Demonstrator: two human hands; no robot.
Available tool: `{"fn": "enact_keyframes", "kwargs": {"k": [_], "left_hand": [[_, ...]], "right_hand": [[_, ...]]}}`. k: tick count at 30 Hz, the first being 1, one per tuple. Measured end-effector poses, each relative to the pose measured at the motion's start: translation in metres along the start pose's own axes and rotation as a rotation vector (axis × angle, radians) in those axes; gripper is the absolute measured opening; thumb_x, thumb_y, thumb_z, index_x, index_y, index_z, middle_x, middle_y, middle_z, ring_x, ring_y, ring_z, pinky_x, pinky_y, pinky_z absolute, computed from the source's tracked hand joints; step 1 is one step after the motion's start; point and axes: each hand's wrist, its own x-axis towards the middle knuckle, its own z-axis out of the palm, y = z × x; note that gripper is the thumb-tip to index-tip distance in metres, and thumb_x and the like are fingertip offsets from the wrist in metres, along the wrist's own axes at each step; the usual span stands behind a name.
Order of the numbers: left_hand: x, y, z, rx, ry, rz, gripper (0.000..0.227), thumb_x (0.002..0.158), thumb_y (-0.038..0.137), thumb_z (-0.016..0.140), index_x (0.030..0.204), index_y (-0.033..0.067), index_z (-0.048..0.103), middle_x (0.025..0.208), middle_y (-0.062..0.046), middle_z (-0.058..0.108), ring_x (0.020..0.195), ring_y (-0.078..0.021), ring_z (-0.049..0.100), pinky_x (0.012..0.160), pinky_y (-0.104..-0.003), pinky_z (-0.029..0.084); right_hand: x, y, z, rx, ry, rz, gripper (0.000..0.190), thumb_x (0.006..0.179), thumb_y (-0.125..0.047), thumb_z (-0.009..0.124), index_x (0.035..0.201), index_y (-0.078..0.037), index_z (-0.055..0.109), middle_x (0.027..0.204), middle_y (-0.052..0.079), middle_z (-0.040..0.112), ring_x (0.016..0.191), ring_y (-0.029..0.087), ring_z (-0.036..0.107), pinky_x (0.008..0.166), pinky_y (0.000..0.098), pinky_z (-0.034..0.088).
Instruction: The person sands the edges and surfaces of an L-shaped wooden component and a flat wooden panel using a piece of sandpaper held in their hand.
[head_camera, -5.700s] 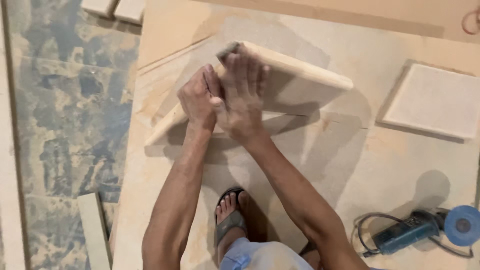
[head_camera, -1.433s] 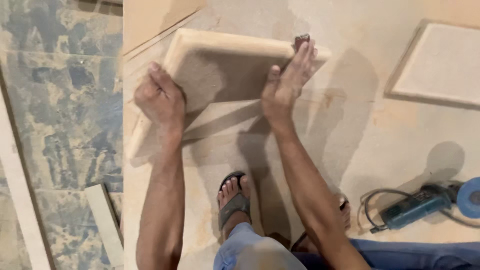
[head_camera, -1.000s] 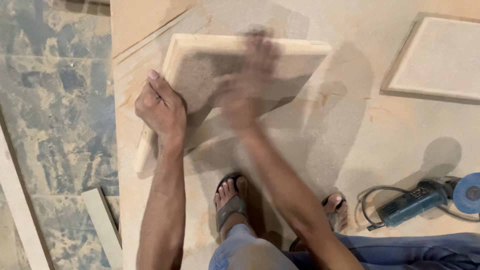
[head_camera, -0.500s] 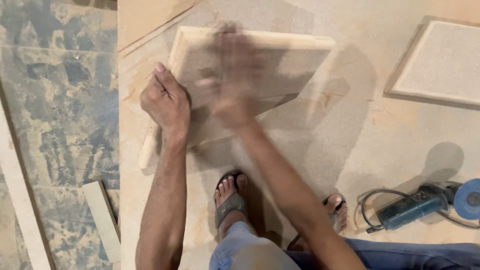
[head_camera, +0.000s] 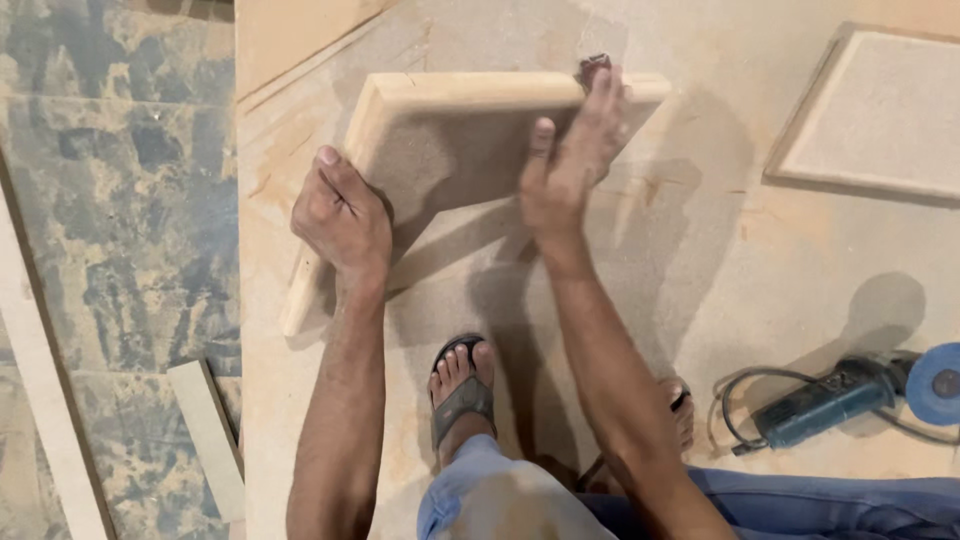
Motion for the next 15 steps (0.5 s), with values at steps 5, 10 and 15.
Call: {"fn": "enact_keyframes", "kwargs": {"k": [5, 10, 15], "left_hand": [[-0.002, 0.002, -0.002, -0.040, -0.068, -0.052, 0.041, 0.114, 0.019, 0.047, 0.082, -0.0018, 0.062, 0.068, -0.021, 0.059, 0.059, -0.0392, 0.058, 0.057, -0.049, 0.043], [-0.003, 0.001, 0.001, 0.045, 0.011, 0.005, 0.041, 0.114, 0.020, 0.047, 0.082, -0.0008, 0.063, 0.067, -0.020, 0.058, 0.058, -0.0373, 0.058, 0.056, -0.047, 0.042], [-0.007, 0.005, 0.002, -0.037, -0.068, -0.055, 0.041, 0.113, 0.018, 0.047, 0.080, -0.0013, 0.061, 0.065, -0.019, 0.057, 0.055, -0.0357, 0.056, 0.055, -0.047, 0.042]], "right_hand": [[-0.033, -0.038, 0.024, 0.119, -0.198, -0.178, 0.057, 0.122, -0.033, 0.032, 0.169, -0.005, 0.017, 0.173, 0.013, 0.016, 0.164, 0.027, 0.007, 0.136, 0.0462, 0.002], [0.003, 0.024, -0.019, 0.145, -0.101, 0.145, 0.068, 0.118, -0.041, 0.038, 0.167, 0.000, 0.017, 0.174, 0.020, 0.021, 0.166, 0.033, 0.015, 0.137, 0.0504, 0.009], [-0.044, -0.057, 0.029, 0.109, -0.170, -0.145, 0.074, 0.114, -0.058, 0.025, 0.166, -0.008, 0.007, 0.174, 0.008, 0.007, 0.164, 0.022, 0.002, 0.134, 0.0445, -0.003]]}}
